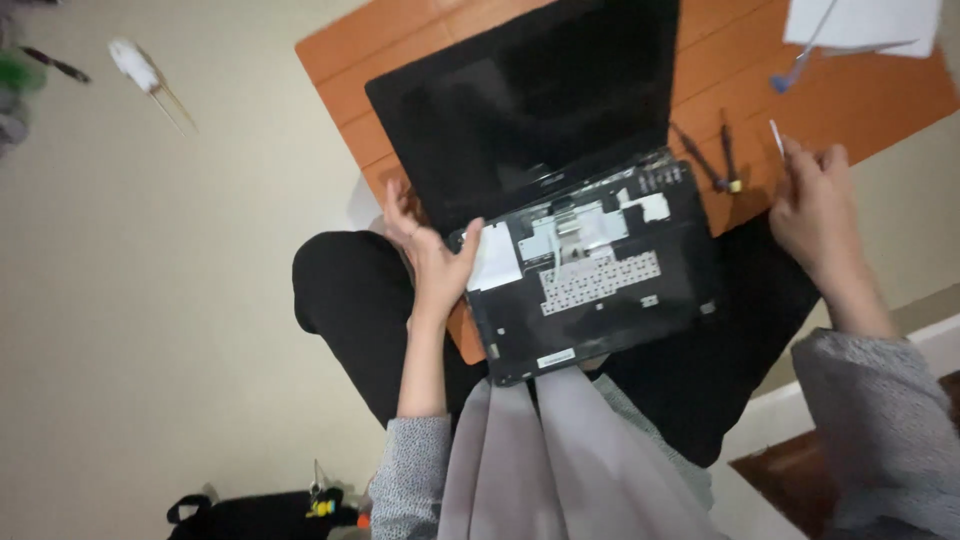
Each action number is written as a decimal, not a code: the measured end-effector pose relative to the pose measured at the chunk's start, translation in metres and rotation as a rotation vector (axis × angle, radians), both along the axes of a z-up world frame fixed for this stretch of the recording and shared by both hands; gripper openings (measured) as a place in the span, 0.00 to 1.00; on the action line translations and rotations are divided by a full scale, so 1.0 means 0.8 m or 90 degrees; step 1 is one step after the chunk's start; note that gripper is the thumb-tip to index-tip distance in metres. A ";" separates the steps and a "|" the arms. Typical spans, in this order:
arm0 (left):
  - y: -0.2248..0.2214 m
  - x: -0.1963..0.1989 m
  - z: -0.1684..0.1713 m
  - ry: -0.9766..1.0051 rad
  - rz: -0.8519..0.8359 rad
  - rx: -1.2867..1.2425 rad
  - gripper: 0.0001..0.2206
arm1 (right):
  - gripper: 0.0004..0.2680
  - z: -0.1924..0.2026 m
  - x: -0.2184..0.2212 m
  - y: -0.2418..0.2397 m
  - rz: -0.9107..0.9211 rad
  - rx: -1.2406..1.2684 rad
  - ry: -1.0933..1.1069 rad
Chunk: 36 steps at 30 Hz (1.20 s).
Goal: A person is shown reassembling a laptop, carefully connecting internal ribbon cables to the motherboard, installing the keyboard, and closing the outer chassis.
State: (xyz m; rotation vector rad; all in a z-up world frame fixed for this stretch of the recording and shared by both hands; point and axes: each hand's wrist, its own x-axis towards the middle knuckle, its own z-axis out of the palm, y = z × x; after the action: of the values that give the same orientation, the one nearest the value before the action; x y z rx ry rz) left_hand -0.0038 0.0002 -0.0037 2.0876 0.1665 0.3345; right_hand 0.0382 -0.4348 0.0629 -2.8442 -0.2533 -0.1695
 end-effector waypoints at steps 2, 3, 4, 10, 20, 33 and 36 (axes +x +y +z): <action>-0.004 -0.018 0.018 -0.008 0.039 0.009 0.45 | 0.14 -0.016 0.003 -0.015 -0.007 0.027 -0.048; -0.006 -0.026 0.026 -0.003 0.077 0.014 0.40 | 0.11 -0.024 0.007 -0.023 -0.014 0.052 -0.082; -0.010 -0.042 0.031 -0.014 0.076 0.016 0.40 | 0.11 -0.035 0.017 -0.030 -0.015 0.054 -0.092; -0.036 -0.132 0.041 0.111 0.153 -0.125 0.29 | 0.08 -0.082 0.068 -0.043 -0.066 0.165 -0.200; -0.072 -0.146 0.090 0.068 0.078 0.110 0.12 | 0.05 -0.063 0.037 -0.001 -0.059 0.209 -0.295; -0.122 -0.089 0.072 0.095 -0.039 0.073 0.03 | 0.12 -0.043 -0.003 0.218 0.203 0.303 0.165; -0.123 -0.091 0.082 0.096 -0.049 0.066 0.06 | 0.12 -0.056 -0.010 0.199 0.186 0.404 0.142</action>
State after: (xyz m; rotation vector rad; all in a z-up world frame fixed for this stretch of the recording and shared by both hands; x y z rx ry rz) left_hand -0.0769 -0.0981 0.0617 2.2167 0.1612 0.1420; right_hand 0.0301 -0.2758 0.0181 -2.1460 -0.4665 0.1126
